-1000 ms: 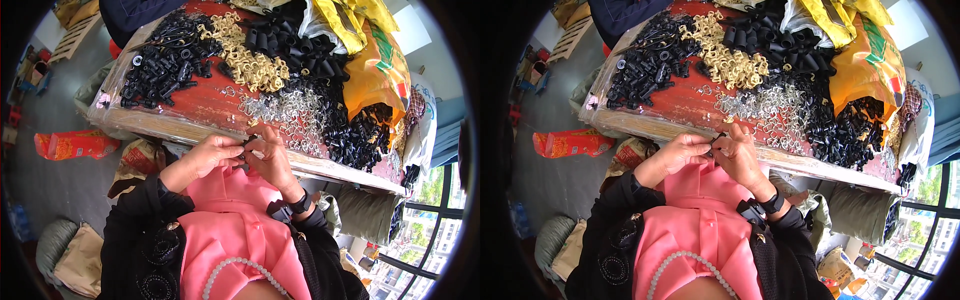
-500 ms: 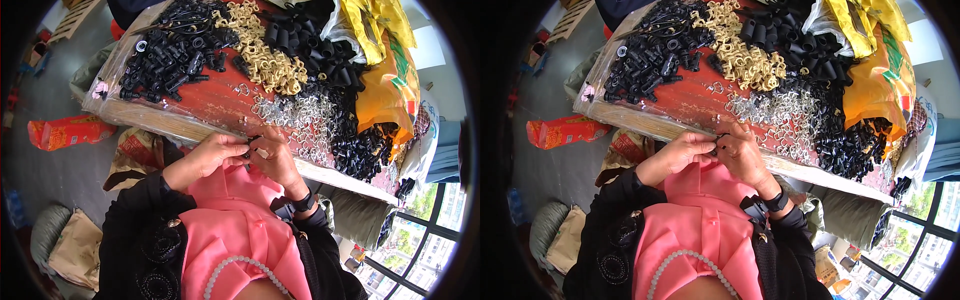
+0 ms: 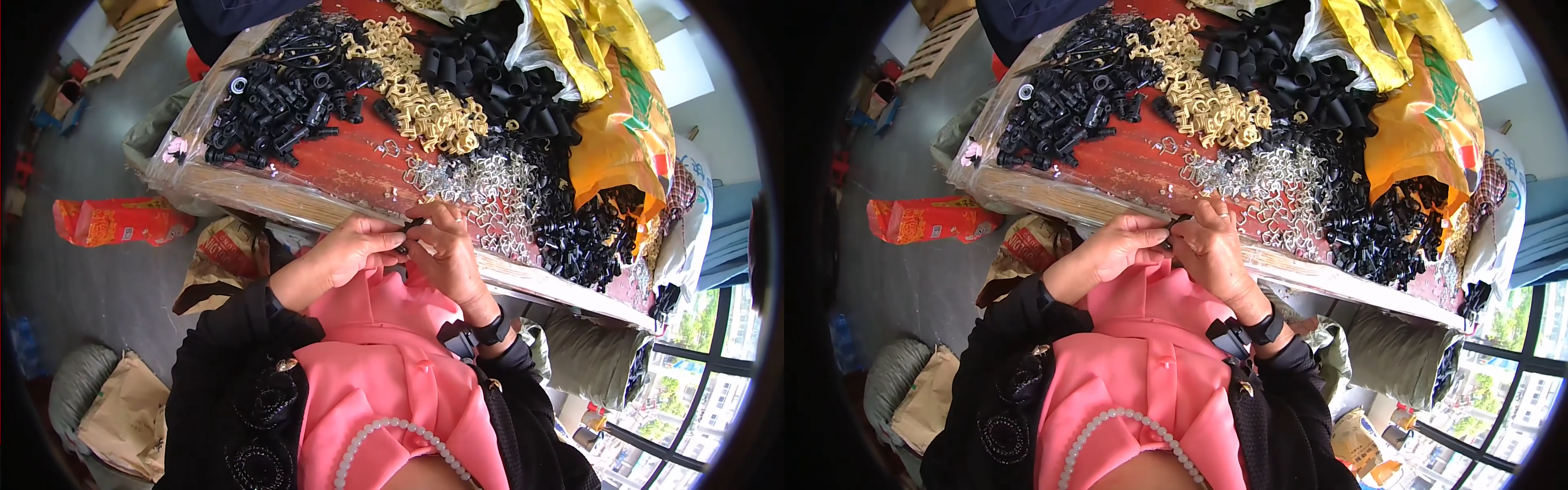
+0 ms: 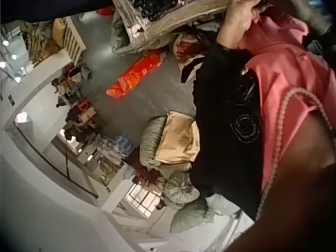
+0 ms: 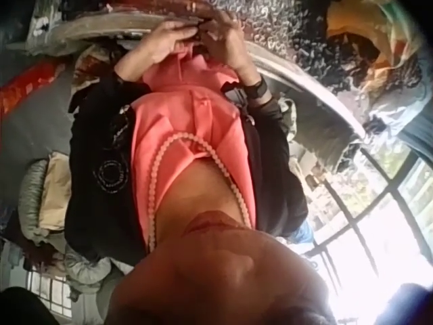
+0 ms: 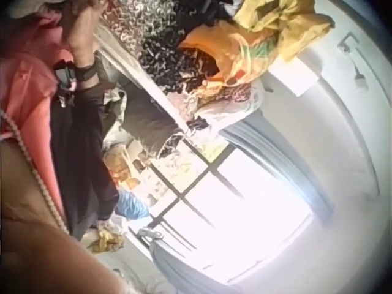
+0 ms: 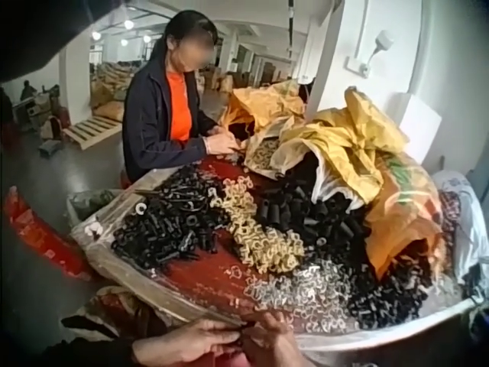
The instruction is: The person assembles plastic components by hand, inserting a small metal clip into a black connector before sliding a black sleeve over it. They place the completed assembly on the table and repeat the process with another set of parts.
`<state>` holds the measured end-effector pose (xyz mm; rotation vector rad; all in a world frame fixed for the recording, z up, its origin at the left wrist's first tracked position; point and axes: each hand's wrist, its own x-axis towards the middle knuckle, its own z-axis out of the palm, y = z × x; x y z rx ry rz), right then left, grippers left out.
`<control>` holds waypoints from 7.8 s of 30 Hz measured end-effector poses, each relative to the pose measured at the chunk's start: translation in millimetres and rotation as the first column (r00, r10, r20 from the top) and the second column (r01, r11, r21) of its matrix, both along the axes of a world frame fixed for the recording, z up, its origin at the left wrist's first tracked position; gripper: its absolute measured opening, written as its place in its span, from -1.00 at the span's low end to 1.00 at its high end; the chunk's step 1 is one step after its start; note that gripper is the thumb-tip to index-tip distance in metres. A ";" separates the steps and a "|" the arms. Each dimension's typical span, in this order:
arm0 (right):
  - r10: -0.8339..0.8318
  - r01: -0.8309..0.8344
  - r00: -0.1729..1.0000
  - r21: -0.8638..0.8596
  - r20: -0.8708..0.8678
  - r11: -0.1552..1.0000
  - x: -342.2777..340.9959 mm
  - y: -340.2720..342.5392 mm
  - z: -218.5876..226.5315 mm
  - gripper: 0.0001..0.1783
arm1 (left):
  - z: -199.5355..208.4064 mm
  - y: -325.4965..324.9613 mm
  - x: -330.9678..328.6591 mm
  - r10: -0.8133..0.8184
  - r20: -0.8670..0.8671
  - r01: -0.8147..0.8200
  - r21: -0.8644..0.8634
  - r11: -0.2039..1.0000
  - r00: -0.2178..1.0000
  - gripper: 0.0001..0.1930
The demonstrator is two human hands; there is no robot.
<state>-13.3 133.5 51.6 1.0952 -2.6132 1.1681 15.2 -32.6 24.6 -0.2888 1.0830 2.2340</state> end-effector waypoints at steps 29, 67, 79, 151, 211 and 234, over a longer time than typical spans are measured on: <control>-0.469 0.483 0.875 0.295 -0.121 0.824 -84.2 105.3 -57.6 -0.89 | -22.2 2.0 -29.6 -0.022 0.040 0.016 0.148 0.989 0.999 -0.77; 0.607 0.585 0.151 -0.565 0.780 0.581 -35.7 66.8 -34.7 -0.84 | -3.6 27.8 -26.0 -0.003 -0.124 0.038 0.278 0.960 0.992 -0.71; 0.247 0.424 0.522 -0.499 0.817 0.756 -11.0 35.4 -23.5 -0.83 | -9.9 24.6 -24.7 -0.017 -0.094 0.047 0.329 0.943 0.995 -0.66; -0.177 0.282 0.902 -0.225 0.394 0.933 -105.9 47.1 5.4 -0.84 | -13.7 6.4 -22.6 0.102 0.022 -0.104 0.155 0.982 0.995 -0.81; 0.249 0.406 0.665 -0.620 0.705 0.671 6.5 39.4 17.6 -0.86 | 18.4 37.2 9.4 0.156 -0.084 -0.141 0.164 0.976 0.984 -0.77; -0.040 0.052 0.996 -0.156 0.078 0.986 -11.6 36.0 8.5 -0.84 | 8.7 33.7 -7.0 0.095 -0.066 -0.087 0.124 0.988 0.993 -0.80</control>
